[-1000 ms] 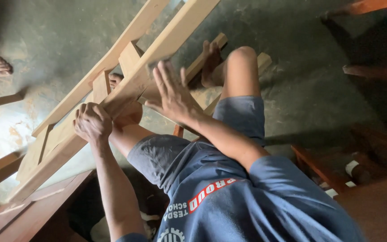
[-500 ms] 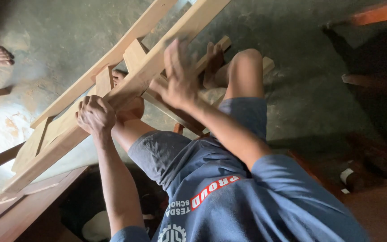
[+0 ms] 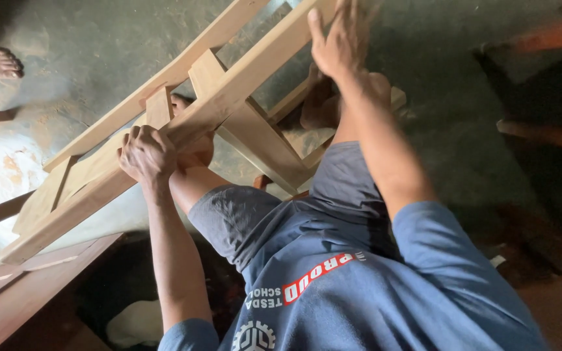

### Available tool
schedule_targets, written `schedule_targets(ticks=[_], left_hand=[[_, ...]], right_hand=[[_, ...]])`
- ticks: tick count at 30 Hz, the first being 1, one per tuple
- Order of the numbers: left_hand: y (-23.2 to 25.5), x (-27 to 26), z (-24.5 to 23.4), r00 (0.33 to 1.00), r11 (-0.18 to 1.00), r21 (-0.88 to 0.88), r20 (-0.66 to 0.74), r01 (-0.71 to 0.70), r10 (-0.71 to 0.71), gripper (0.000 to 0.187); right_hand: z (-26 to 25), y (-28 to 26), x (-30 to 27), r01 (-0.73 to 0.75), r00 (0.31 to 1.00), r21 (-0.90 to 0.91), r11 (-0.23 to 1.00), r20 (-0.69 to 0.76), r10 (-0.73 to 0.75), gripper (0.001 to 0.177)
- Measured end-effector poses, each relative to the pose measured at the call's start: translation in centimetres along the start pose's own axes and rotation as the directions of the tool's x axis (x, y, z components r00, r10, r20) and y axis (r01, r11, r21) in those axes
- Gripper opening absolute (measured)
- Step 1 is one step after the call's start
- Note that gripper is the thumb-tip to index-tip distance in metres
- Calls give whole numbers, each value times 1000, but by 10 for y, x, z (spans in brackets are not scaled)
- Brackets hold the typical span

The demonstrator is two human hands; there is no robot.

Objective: The person sits on the floor and sands a wooden frame using a sanding block. They hold the frame with one hand and rub the sanding block along the edges and surfaces of the wood. A white dog is visible resting on the floor nearby.

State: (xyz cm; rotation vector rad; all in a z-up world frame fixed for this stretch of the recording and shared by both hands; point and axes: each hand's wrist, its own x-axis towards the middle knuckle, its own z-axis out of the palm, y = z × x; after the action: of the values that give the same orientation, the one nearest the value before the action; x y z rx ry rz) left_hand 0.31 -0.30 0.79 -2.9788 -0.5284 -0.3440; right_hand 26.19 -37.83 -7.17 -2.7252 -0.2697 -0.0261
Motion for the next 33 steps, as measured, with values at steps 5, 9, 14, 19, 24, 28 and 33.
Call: schedule_targets(ticks=[5, 9, 14, 19, 24, 28, 33], left_hand=[[-2, -1, 5, 999, 1000, -1, 28, 20, -20, 35], [-7, -3, -3, 964, 994, -73, 256, 87, -66, 37], [-5, 2, -2, 971, 994, -67, 226, 92, -75, 36], [-1, 2, -9, 979, 989, -88, 178, 116, -99, 36], [-1, 5, -11, 975, 991, -89, 207, 98, -78, 36], [-1, 3, -12, 969, 988, -90, 226, 122, -99, 40], [-4, -2, -4, 980, 989, -92, 175, 116, -99, 39]], right_hand=[[-11, -130, -104, 169, 984, 142, 975, 26, -175, 115], [31, -157, -159, 591, 804, 76, 803, -132, -579, 103], [2, -87, -76, 432, 885, 11, 902, -199, -421, 86], [20, -9, -25, 174, 961, -91, 980, -201, -190, 97], [17, -113, -98, 278, 936, 73, 958, -246, -253, 95], [38, -142, -143, 529, 840, 138, 837, -224, -494, 83], [45, -104, -121, 663, 740, 202, 720, -321, -591, 53]])
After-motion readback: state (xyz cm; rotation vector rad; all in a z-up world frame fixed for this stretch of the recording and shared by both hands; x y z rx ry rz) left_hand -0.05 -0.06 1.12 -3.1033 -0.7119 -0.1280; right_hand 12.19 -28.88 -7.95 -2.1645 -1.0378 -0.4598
